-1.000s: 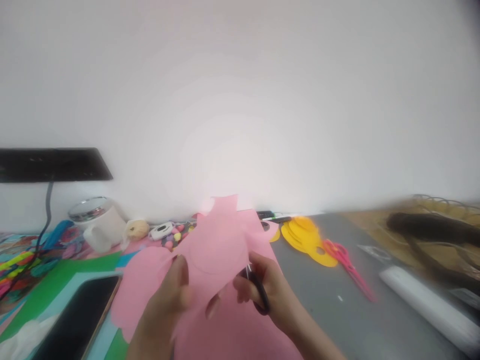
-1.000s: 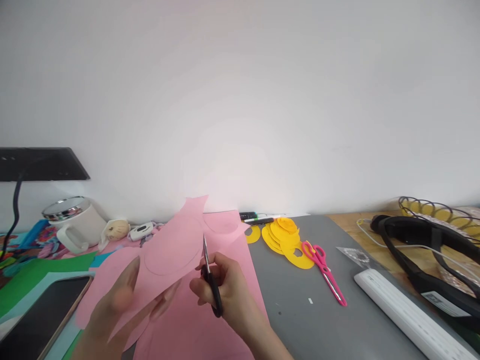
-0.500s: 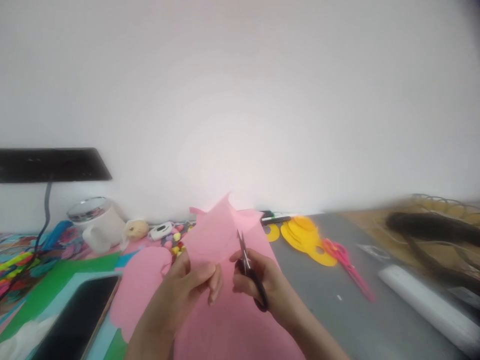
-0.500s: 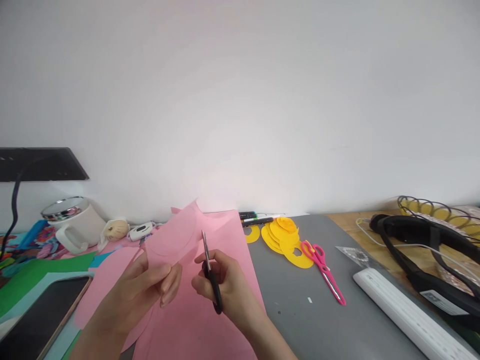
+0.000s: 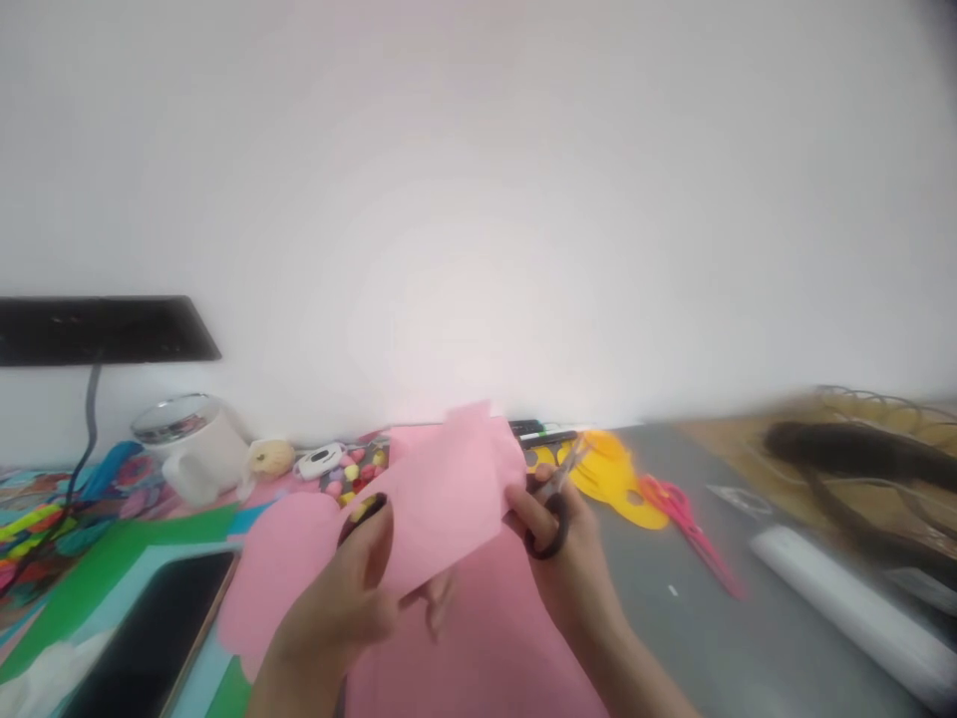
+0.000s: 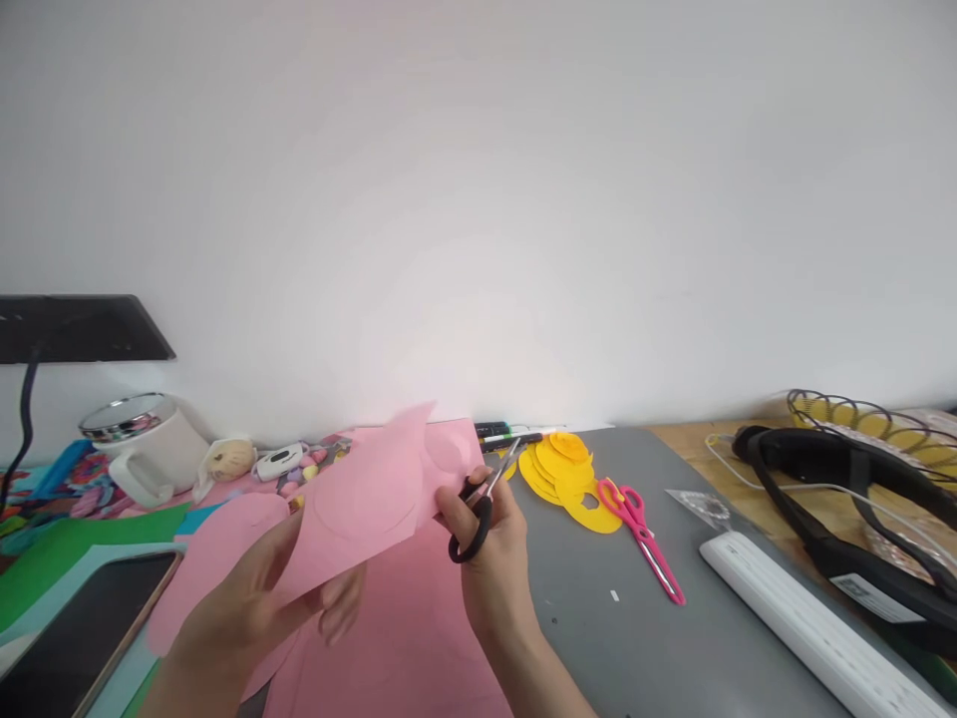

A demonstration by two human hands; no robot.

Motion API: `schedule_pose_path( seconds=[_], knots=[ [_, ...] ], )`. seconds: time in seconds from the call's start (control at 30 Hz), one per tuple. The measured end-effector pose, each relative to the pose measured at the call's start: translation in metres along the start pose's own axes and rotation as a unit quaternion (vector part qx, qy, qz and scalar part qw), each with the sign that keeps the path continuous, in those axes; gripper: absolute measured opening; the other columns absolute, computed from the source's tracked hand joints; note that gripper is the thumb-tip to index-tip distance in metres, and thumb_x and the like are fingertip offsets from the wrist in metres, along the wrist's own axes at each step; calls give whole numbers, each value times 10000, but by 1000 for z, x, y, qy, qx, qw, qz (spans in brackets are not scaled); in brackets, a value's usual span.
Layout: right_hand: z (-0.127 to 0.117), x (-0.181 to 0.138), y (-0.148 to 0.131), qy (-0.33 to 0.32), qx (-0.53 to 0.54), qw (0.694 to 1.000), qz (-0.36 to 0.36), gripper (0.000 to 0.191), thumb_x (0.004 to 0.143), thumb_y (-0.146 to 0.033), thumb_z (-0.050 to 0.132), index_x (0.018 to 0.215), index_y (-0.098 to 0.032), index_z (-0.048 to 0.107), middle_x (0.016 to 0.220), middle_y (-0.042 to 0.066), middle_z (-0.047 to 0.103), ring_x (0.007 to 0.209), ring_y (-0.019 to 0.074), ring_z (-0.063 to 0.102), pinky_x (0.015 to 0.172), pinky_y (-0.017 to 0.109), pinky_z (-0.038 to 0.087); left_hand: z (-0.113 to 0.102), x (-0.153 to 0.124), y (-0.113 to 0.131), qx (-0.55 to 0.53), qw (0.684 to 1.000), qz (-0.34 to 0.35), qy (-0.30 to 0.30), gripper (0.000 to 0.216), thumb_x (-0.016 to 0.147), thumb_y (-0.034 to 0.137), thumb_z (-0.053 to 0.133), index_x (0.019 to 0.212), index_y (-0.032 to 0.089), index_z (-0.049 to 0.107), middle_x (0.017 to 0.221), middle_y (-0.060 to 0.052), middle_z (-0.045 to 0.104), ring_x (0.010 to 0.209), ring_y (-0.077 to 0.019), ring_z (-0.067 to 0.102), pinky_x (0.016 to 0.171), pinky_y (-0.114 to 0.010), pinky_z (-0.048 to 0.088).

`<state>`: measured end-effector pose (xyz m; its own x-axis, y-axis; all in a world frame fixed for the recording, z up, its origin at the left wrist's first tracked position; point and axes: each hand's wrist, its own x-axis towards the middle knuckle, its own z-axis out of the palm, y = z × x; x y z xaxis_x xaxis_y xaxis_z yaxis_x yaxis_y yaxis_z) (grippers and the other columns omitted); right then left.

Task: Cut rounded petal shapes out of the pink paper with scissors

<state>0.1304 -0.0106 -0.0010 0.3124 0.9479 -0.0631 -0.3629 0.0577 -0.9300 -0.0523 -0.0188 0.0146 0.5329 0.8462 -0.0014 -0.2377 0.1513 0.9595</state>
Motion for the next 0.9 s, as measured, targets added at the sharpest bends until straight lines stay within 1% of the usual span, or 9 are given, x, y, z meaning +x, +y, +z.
schedule_pose_path(
  seconds=[0.07,0.13,0.2,0.27,0.3,0.47,0.6,0.77,0.9],
  knots=[
    [1,-1,-1,44,-30,998,-35,261,666,-218,710,747,-214,462,578,-89,439,546,98,398,499,198,352,5,3,3,-91,996,15,4,381,849,529,511,879,186,675,653,-34,606,598,-159,552,607,-308,466],
    [2,-2,-1,69,-43,995,-64,261,667,-215,697,731,-217,444,562,-95,412,519,94,366,480,200,331,13,8,3,-185,980,30,-64,414,765,543,624,974,192,691,812,-73,645,721,-192,583,650,-325,498],
    [2,-3,-1,77,-41,993,-79,267,667,-222,694,736,-222,437,570,-92,417,516,99,379,480,209,340,24,15,1,-188,978,69,-65,445,717,453,718,1088,212,668,917,-87,641,840,-205,573,748,-334,499],
    [1,-4,0,60,-45,994,-82,264,676,-230,693,749,-226,440,584,-81,429,532,111,410,491,219,352,34,21,-4,-169,975,141,-10,480,594,377,830,1029,233,689,971,-69,623,869,-200,557,777,-328,496],
    [0,-4,1,46,-51,994,-82,258,682,-233,692,756,-227,444,592,-77,431,540,115,417,498,222,356,39,24,-7,-168,975,147,15,432,610,363,823,1002,236,696,947,-62,626,865,-198,561,782,-333,498],
    [-4,-4,7,-13,-82,992,-97,240,697,-254,693,769,-236,465,657,-60,478,555,120,446,514,234,382,42,30,-13,-252,953,66,157,269,799,393,656,796,134,729,768,-80,685,742,-181,623,678,-296,549],
    [-4,-4,10,-77,-108,987,-88,259,712,-326,726,800,-235,501,701,-46,532,563,118,451,517,233,391,32,31,-8,-276,916,58,286,196,790,270,671,894,110,719,873,-119,725,808,-245,676,747,-417,581],
    [-1,-6,7,-159,-144,975,-53,218,725,-362,721,792,-197,596,612,-29,538,566,131,454,524,248,372,28,29,0,-231,897,162,340,219,805,218,644,1003,143,701,1053,-114,712,1020,-297,642,831,-479,570],
    [-2,-8,10,-272,-123,954,-8,228,718,-329,733,834,-179,606,609,-38,523,537,105,421,524,239,361,29,27,0,-224,880,184,376,207,829,205,616,1014,169,702,1161,-83,683,1180,-292,552,925,-475,530]
  ],
)
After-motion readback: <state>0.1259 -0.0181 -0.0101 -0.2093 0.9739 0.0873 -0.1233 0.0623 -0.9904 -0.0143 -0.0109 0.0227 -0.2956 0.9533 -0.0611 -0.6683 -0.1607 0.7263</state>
